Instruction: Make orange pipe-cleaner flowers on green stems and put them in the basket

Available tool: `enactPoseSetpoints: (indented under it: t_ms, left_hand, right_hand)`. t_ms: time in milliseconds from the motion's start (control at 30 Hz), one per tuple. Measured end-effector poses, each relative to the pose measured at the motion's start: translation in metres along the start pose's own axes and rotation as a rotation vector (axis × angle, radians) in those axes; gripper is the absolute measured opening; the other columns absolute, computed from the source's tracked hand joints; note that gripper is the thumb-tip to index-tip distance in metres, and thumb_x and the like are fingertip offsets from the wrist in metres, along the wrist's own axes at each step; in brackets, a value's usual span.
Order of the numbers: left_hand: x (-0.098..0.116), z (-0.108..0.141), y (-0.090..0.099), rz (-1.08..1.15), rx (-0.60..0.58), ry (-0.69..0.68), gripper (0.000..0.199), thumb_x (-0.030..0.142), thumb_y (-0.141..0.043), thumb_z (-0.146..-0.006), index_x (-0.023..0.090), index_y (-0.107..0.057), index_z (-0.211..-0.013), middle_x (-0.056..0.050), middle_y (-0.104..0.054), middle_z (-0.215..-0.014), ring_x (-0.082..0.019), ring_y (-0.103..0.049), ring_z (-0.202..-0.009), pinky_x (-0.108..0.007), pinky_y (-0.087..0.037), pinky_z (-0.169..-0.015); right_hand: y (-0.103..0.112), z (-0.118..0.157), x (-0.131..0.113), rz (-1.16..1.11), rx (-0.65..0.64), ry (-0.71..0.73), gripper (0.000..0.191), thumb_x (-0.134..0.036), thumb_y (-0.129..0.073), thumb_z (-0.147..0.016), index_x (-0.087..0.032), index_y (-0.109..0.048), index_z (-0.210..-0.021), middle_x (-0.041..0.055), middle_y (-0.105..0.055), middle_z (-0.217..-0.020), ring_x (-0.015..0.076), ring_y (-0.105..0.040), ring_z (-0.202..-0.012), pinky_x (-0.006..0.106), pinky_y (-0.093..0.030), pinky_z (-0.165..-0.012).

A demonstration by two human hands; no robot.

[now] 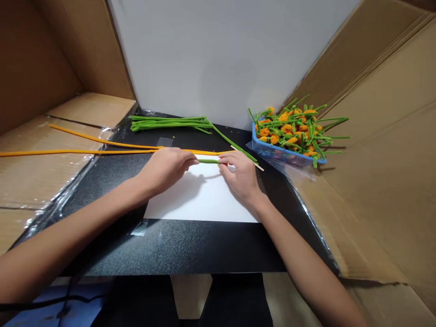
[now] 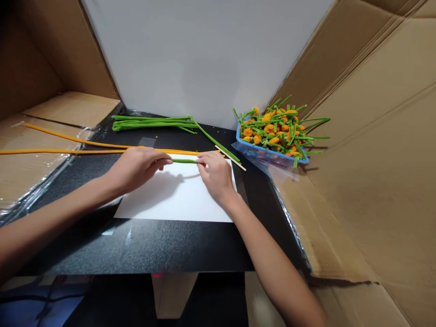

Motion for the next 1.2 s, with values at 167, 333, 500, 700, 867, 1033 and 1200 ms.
enactPoseSetpoints:
  t_ms: [167, 333, 500, 700, 867, 1033, 1200]
  left_hand:
    - [-0.02, -0.003, 0.004, 0.61, 0.017, 0.295, 0.026, 0.039, -0.071, -0.083, 0.016, -0.078, -0.071, -0.002, -0.066, -0.055, -0.01, -0.048, -0.047, -0.023, -0.031, -0.047]
    - [-0.024, -0.002, -0.004, 1.015, 0.077, 0.454, 0.023, 0.037, -0.083, -0.071, 0.015, -0.078, -0.067, -0.005, -0.068, -0.06, -0.008, -0.046, -0.05, -0.022, -0.034, -0.048]
    - [-0.021, -0.003, -0.007, 1.219, 0.116, 0.404, 0.027, 0.029, -0.089, -0.065, 0.019, -0.082, -0.089, -0.006, -0.076, -0.08, -0.01, -0.056, -0.063, -0.023, -0.045, -0.058]
    - [-0.021, -0.001, -0.004, 1.176, 0.245, 0.362, 0.013, 0.031, -0.086, -0.07, 0.02, -0.081, -0.075, -0.004, -0.074, -0.074, -0.009, -0.056, -0.062, -0.021, -0.043, -0.054]
    - [-0.021, 0.0, -0.006, 1.158, 0.248, 0.352, 0.024, 0.032, -0.086, -0.072, 0.023, -0.082, -0.094, -0.005, -0.078, -0.091, -0.011, -0.063, -0.07, -0.019, -0.047, -0.055]
    - [-0.013, -0.001, -0.007, 1.25, 0.084, 0.301, 0.038, 0.029, -0.087, -0.072, 0.022, -0.079, -0.109, -0.008, -0.079, -0.099, -0.016, -0.072, -0.083, -0.025, -0.058, -0.072]
    - [-0.008, -0.001, -0.005, 1.351, 0.044, 0.222, 0.038, 0.024, -0.087, -0.072, 0.023, -0.078, -0.109, -0.009, -0.079, -0.105, -0.022, -0.074, -0.1, -0.034, -0.06, -0.092]
  right_hand:
    - [-0.006, 0.003, 0.003, 0.015, -0.052, -0.053, 0.01, -0.011, -0.066, -0.083, -0.019, -0.072, -0.085, 0.0082, -0.076, -0.098, 0.0263, -0.067, -0.098, 0.041, -0.051, -0.09]
    - [-0.012, 0.004, -0.005, -0.011, -0.099, -0.036, 0.013, -0.01, -0.064, -0.085, -0.02, -0.07, -0.08, 0.0051, -0.076, -0.09, 0.025, -0.064, -0.092, 0.039, -0.049, -0.087]
    - [-0.011, 0.005, -0.015, -0.128, -0.083, -0.035, 0.018, -0.006, -0.064, -0.083, -0.021, -0.069, -0.075, 0.0022, -0.075, -0.082, 0.022, -0.063, -0.085, 0.036, -0.049, -0.082]
    - [-0.016, 0.007, -0.024, -0.161, -0.182, 0.024, 0.018, -0.006, -0.064, -0.083, -0.02, -0.069, -0.074, 0.003, -0.072, -0.08, 0.0208, -0.061, -0.084, 0.034, -0.049, -0.081]
    - [-0.019, 0.008, -0.03, -0.191, -0.227, 0.051, 0.016, -0.007, -0.064, -0.083, -0.019, -0.07, -0.075, 0.004, -0.072, -0.081, 0.0209, -0.061, -0.084, 0.035, -0.049, -0.08]
    - [-0.021, 0.008, -0.027, -0.309, -0.25, -0.089, 0.013, -0.011, -0.064, -0.084, -0.019, -0.071, -0.077, 0.0036, -0.073, -0.082, 0.0204, -0.064, -0.084, 0.035, -0.05, -0.081]
    - [-0.025, 0.009, -0.018, -0.547, -0.324, -0.354, 0.01, -0.02, -0.064, -0.085, -0.018, -0.072, -0.079, 0.0043, -0.075, -0.083, 0.0185, -0.067, -0.077, 0.032, -0.051, -0.073]
Point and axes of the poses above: each hand's wrist, its own z-axis away from the middle knuckle, its own y-axis out of the back of the hand, x = y × z, the point moved 5 cm from there along -z, towards the middle knuckle
